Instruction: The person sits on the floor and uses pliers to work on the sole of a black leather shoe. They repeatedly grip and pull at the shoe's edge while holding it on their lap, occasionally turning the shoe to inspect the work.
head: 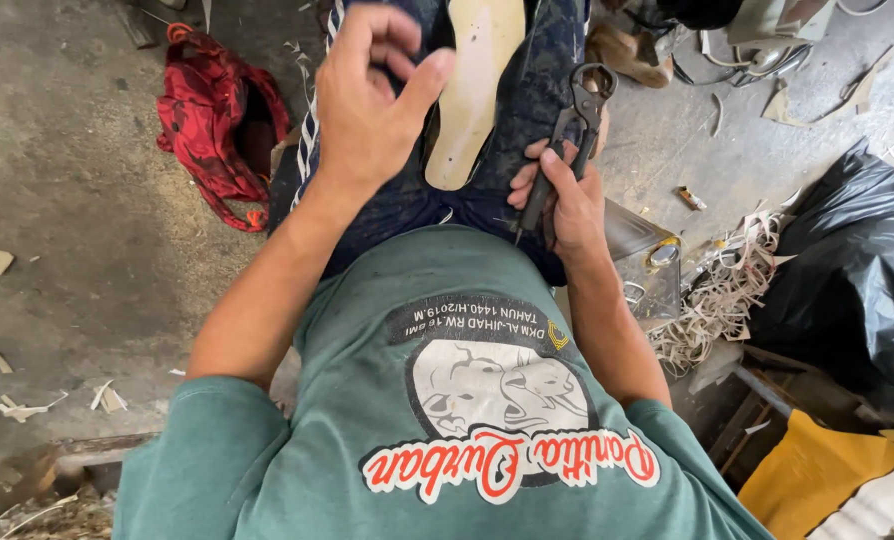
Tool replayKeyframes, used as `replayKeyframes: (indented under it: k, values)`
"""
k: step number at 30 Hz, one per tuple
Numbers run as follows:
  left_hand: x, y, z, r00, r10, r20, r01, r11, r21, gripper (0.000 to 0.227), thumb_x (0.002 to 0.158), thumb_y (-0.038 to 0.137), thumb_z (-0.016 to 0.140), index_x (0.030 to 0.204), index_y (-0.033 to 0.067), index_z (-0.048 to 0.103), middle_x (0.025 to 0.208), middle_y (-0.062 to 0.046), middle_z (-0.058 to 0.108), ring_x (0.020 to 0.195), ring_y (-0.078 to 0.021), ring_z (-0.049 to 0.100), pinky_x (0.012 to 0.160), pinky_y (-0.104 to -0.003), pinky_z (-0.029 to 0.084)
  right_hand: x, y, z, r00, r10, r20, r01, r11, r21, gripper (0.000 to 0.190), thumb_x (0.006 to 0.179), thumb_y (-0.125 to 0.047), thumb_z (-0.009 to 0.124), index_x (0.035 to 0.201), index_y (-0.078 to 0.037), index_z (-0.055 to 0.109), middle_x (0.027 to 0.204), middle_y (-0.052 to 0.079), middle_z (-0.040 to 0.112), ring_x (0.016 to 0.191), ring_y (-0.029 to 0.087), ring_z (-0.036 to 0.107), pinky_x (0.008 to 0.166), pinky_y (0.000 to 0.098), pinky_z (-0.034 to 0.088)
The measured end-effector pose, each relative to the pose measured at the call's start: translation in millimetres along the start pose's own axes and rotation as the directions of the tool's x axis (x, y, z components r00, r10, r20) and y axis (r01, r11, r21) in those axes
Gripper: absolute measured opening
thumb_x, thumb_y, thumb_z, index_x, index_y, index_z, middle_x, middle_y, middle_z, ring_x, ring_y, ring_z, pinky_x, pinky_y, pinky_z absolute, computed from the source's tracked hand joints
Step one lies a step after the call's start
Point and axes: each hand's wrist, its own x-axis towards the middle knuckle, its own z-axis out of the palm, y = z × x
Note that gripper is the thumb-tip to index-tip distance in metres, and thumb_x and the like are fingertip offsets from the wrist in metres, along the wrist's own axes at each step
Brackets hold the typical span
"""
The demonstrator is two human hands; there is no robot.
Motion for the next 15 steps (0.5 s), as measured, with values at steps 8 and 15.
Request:
replayKeyframes:
  k: [8, 15]
  values:
    - [26.0, -15.3, 31.4, 0.987, 0.14, -0.085, -0.136, 0.99, 0.048, 0.029, 0.098, 0.036, 0.067, 0.097, 0.0074, 0.063, 0.084, -0.003, 0.066, 0.068, -0.013, 0.06, 0.062, -0.029, 0.051, -1.6, 2.2, -3.7, 1.0, -0.008, -0.009, 0.008, 1.0, 0.021, 0.033, 0.101, -0.031, 0.062, 0.113, 0.0, 0.062, 0.08, 0.016, 0.072, 0.062, 0.023, 0.072, 0.061, 0.0295, 0.064]
    - [4.5, -31.4, 44.9, 0.951, 0.122, 0.283, -0.077, 0.983, -0.166, 0.066, 0.102, 0.053, 0.066, 0.146, 0.01, 0.043, 0.139, -0.013, 0.061, 0.13, -0.0285, 0.061, 0.109, -0.041, 0.051, -26.1, -35.3, 1.9, 1.0, 0.026, 0.017, -0.024, 0.996, -0.091, 0.036, 0.1, -0.032, 0.061, 0.118, -0.001, 0.061, 0.08, 0.012, 0.069, 0.064, 0.019, 0.069, 0.063, 0.0276, 0.06]
